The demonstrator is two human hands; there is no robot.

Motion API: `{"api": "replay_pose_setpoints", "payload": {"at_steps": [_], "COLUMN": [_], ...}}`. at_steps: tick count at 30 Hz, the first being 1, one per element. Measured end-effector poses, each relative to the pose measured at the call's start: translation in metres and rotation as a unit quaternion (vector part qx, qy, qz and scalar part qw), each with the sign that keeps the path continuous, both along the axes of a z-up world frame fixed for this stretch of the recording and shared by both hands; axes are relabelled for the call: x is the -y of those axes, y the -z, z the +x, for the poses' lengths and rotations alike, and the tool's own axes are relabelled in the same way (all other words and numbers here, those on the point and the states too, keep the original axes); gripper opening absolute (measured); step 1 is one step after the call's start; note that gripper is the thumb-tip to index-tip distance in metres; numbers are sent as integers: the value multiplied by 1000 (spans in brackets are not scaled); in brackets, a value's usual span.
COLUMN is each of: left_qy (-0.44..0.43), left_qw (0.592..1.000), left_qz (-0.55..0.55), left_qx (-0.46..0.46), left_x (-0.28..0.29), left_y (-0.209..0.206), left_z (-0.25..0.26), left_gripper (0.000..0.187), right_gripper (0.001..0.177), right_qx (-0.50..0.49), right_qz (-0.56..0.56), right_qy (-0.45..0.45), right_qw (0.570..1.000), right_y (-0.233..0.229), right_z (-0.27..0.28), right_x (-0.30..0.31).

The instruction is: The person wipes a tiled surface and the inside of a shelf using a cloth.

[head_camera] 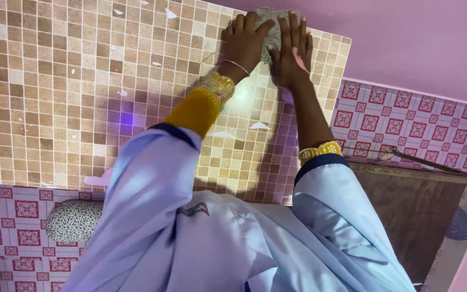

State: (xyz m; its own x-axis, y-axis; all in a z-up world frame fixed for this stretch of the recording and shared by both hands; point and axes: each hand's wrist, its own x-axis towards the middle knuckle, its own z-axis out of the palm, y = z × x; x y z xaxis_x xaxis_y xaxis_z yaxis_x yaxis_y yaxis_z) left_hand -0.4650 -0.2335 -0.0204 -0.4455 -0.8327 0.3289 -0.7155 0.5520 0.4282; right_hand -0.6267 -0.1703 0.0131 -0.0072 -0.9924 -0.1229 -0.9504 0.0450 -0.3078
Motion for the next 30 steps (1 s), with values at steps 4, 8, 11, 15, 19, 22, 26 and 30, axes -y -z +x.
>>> {"api": "replay_pose_setpoints", "payload": {"at_steps": [4,8,11,15,19,22,26,30], "left_qy": [67,133,192,247,190,54,-83,-179], "left_qw": [998,991,981,969,981,994,984,962], "left_qz": [4,18,17,21,47,97,125,134], "left_qx": [-11,-22,-35,-4,18,-1,-97,-157], "left_x": [-38,-121,-176,-221,-251,-268,-290,-296], "left_y": [0,-13,-21,-35,-52,-51,-38,-38], "left_z": [-95,-115,-75,29,146,205,252,284], "left_gripper": [44,42,36,45,51,53,53,51], "right_gripper": [70,72,72,76,79,75,71,69], "right_qx": [8,24,18,34,78,112,134,146], "right_qz": [-37,-2,-24,-15,-8,-34,-60,-92], "right_qy": [98,236,255,209,97,-42,-182,-253], "right_qw": [995,971,967,977,992,992,972,952], "right_y": [6,8,5,-2,-7,-11,-5,-9], "right_z": [-69,-69,-29,49,135,177,213,255], "right_x": [-61,-156,-229,-284,-287,-268,-231,-203]}}
